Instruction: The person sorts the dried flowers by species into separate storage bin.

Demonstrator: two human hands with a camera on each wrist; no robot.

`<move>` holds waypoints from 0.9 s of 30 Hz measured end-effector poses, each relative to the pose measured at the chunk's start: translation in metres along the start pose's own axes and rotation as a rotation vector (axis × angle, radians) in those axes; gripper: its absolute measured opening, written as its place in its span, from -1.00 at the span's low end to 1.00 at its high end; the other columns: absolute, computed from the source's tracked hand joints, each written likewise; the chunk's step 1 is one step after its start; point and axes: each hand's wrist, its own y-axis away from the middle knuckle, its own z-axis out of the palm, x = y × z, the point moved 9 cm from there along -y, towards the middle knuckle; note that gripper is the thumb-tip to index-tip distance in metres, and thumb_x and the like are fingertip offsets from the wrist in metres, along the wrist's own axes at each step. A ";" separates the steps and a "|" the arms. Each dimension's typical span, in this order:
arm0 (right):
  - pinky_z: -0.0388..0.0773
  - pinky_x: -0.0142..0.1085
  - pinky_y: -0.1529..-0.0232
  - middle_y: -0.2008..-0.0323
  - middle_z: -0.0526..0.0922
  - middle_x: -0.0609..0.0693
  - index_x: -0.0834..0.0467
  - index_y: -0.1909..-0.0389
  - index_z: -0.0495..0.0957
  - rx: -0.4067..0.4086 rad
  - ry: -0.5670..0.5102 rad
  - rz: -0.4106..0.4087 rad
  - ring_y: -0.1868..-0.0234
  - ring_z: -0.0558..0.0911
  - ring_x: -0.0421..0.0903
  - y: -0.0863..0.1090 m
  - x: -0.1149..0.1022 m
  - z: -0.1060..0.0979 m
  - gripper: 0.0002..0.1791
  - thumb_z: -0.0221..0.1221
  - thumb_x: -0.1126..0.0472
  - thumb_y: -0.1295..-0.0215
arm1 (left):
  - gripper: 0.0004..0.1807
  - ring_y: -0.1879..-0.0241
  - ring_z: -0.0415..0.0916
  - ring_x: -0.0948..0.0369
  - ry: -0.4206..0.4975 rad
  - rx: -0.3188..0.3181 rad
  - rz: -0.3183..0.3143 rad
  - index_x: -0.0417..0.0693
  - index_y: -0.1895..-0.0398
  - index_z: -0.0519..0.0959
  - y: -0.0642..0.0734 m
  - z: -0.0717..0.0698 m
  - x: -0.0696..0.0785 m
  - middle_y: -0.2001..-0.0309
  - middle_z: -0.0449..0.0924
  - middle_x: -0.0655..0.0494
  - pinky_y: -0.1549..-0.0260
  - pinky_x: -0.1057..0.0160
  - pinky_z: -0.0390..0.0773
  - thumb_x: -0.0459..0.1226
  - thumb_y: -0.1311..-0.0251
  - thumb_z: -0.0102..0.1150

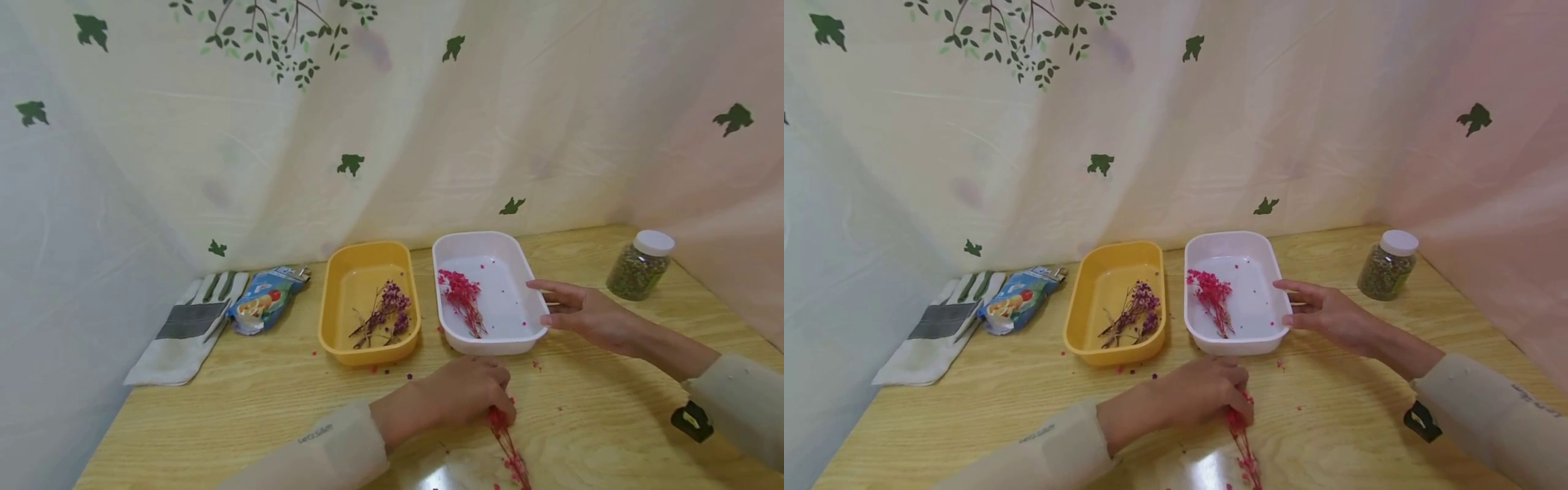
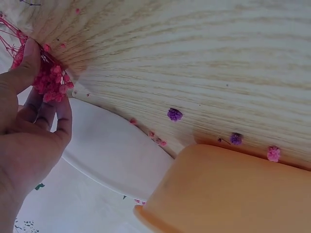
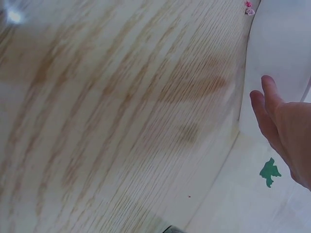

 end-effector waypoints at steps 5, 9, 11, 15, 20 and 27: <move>0.43 0.01 -0.18 -0.42 0.06 0.36 0.21 -0.48 0.03 -0.001 0.005 0.006 -0.36 0.20 0.35 0.000 -0.001 -0.001 -0.23 0.17 0.16 -0.35 | -0.74 0.26 0.30 0.41 -0.032 0.011 0.001 0.46 0.23 0.70 0.002 -0.003 0.003 0.34 0.43 0.38 0.26 0.53 0.25 -0.24 -0.20 0.22; 0.45 -0.04 -0.18 -0.42 0.08 0.37 0.21 -0.48 0.03 -0.002 0.005 0.002 -0.35 0.21 0.34 -0.001 -0.002 -0.001 -0.23 0.16 0.16 -0.36 | -0.74 0.25 0.28 0.42 -0.017 0.018 -0.016 0.46 0.21 0.70 0.003 -0.006 0.004 0.33 0.40 0.38 0.26 0.52 0.25 -0.23 -0.20 0.23; 0.46 -0.09 -0.16 -0.41 0.09 0.37 0.21 -0.48 0.03 -0.002 0.005 -0.001 -0.35 0.21 0.33 -0.001 -0.003 0.000 -0.23 0.16 0.16 -0.36 | -0.74 0.25 0.27 0.43 -0.011 0.028 -0.020 0.45 0.20 0.69 0.004 -0.009 0.005 0.33 0.38 0.39 0.26 0.53 0.26 -0.23 -0.20 0.23; 0.47 -0.14 -0.15 -0.41 0.09 0.37 0.22 -0.47 0.03 -0.004 -0.005 -0.001 -0.35 0.21 0.32 -0.001 -0.003 0.000 -0.24 0.16 0.17 -0.36 | -0.75 0.26 0.29 0.43 -0.042 0.074 -0.011 0.45 0.23 0.69 0.004 -0.020 0.009 0.35 0.36 0.39 0.32 0.53 0.25 -0.24 -0.22 0.20; 0.49 -0.29 -0.09 -0.40 0.10 0.38 0.24 -0.47 0.03 -0.012 -0.024 -0.013 -0.33 0.23 0.30 -0.001 -0.002 0.002 -0.24 0.16 0.19 -0.36 | -0.69 0.23 0.32 0.40 -0.084 0.079 -0.027 0.45 0.21 0.68 0.005 -0.036 0.009 0.30 0.43 0.38 0.31 0.52 0.29 -0.30 -0.19 0.25; 0.50 -0.33 -0.05 -0.38 0.12 0.40 0.26 -0.47 0.02 -0.024 -0.042 -0.040 -0.27 0.36 0.11 -0.001 -0.002 0.004 -0.25 0.15 0.22 -0.36 | -0.69 0.21 0.35 0.36 -0.141 0.121 -0.103 0.43 0.18 0.69 0.008 -0.073 -0.005 0.24 0.48 0.35 0.31 0.46 0.36 -0.31 -0.23 0.23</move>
